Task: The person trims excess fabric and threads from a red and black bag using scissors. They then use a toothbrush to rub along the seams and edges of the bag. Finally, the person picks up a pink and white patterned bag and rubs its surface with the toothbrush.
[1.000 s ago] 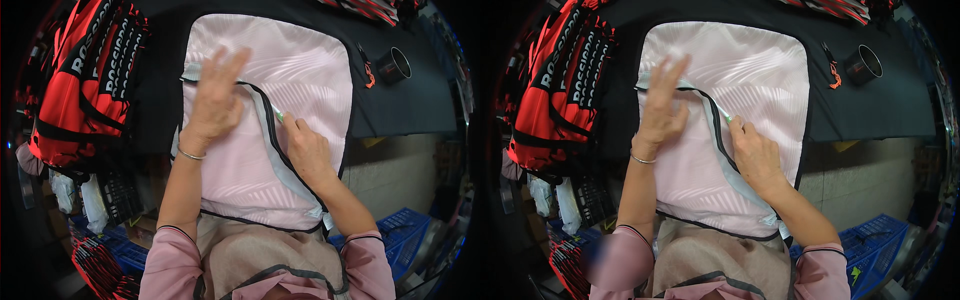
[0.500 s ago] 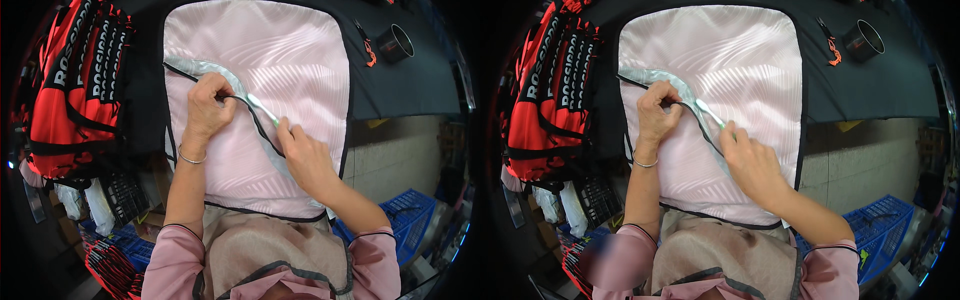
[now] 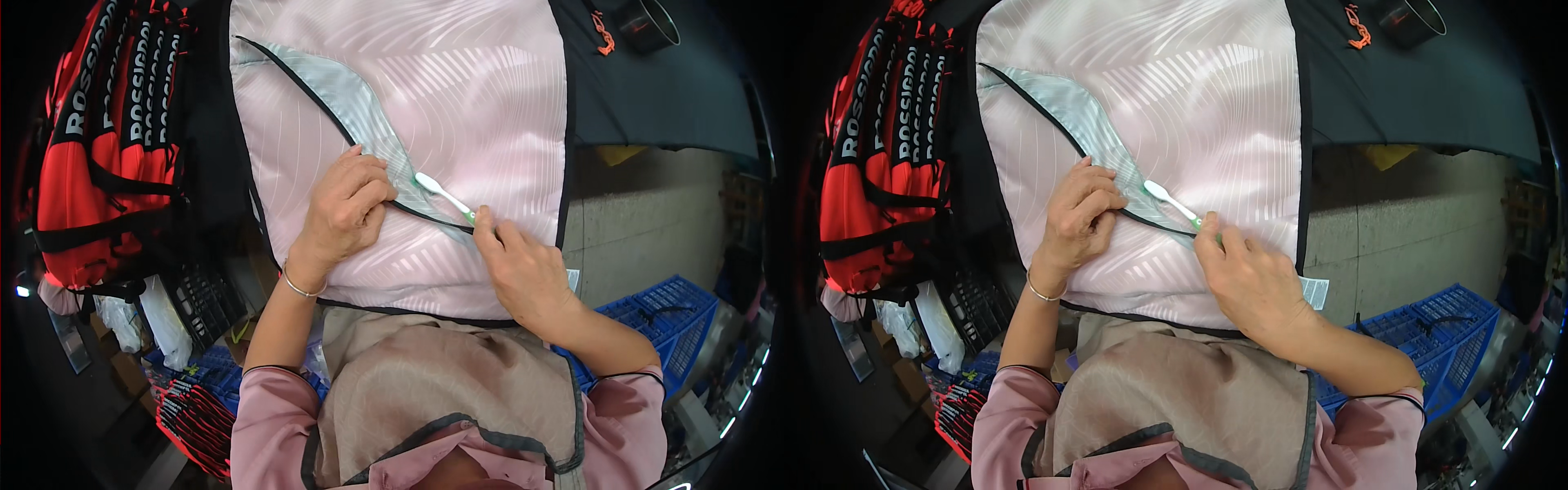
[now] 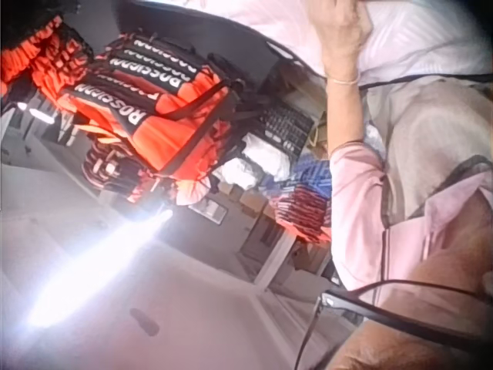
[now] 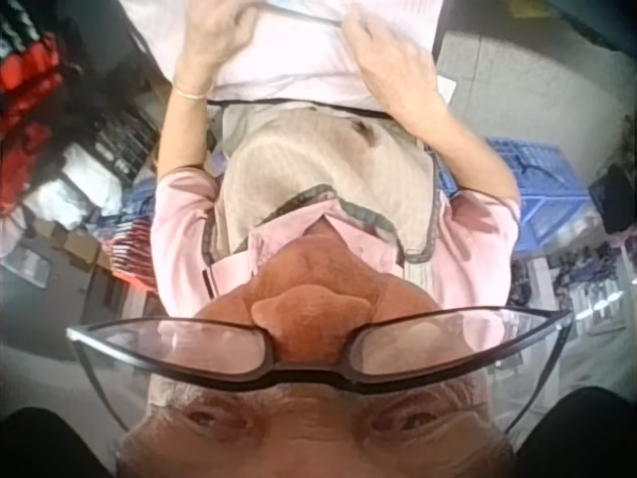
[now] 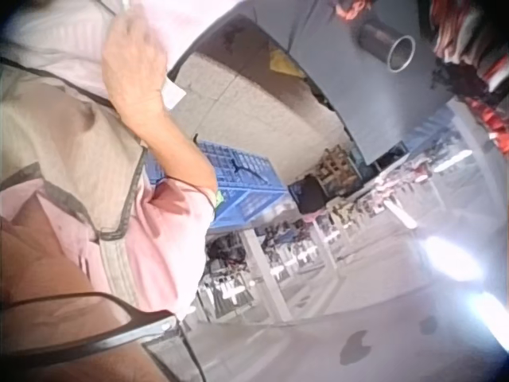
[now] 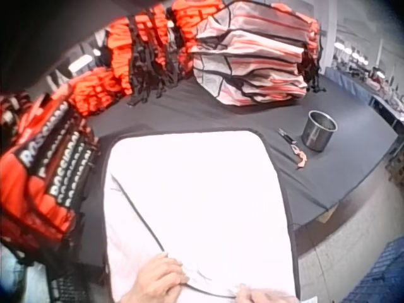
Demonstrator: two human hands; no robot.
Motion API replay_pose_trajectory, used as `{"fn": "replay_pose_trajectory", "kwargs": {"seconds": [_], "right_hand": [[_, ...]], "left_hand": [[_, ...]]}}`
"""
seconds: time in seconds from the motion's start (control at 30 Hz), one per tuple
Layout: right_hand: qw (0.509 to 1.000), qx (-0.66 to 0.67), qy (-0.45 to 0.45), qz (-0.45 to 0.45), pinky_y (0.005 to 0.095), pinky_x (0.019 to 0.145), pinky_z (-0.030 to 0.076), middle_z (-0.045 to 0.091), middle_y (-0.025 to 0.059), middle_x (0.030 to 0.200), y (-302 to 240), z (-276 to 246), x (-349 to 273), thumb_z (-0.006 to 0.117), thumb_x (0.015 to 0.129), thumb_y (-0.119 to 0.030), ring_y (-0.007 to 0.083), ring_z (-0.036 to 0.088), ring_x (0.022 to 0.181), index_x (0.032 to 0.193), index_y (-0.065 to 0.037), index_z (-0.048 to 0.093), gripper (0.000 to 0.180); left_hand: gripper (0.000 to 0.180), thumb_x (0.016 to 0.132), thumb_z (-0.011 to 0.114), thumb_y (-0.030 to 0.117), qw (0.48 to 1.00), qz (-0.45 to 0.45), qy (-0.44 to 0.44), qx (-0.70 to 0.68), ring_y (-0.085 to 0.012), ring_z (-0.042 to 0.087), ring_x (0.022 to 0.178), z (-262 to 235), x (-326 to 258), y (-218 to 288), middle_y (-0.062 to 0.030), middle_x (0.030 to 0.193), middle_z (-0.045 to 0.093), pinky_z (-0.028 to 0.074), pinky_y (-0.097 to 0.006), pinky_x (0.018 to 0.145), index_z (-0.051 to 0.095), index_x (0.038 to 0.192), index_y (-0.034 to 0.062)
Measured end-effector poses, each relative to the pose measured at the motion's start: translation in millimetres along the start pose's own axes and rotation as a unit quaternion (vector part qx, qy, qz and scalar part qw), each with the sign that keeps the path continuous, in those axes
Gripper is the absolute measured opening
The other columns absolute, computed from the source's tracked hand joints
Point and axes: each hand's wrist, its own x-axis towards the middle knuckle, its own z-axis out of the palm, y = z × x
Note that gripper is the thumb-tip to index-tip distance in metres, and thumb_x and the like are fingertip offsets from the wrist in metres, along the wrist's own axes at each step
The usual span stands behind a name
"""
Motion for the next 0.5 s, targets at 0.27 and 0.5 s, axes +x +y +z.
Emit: {"fn": "replay_pose_trajectory", "kwargs": {"seconds": [0.27,0.5], "right_hand": [[1.000,0.019,0.002,0.009,0.0315,0.050,0.054,0.060,0.0095,0.084,6,-5,8,0.062,0.081,-0.004,0.0203,0.068,0.065,0.124,0.003,0.056,0.044],[0.992,0.003,-0.120,-0.035,0.0357,0.054,0.055,0.062,0.0100,0.087,25,-33,-31,0.062,0.082,-0.006,0.0244,0.070,0.067,0.121,0.000,0.058,0.040]], "left_hand": [[0.020,0.060,0.062,-0.012,0.999,0.024,0.024,0.009,-0.0291,0.067,0.095,4,-1,1,-0.0079,0.083,0.062,0.050,-0.052,0.101,0.063,0.073,0.0033],[0.023,0.063,0.064,-0.005,0.998,0.049,-0.021,0.030,-0.0254,0.064,0.093,5,2,11,-0.0058,0.089,0.063,0.049,-0.045,0.094,0.065,0.083,0.0061]]}}
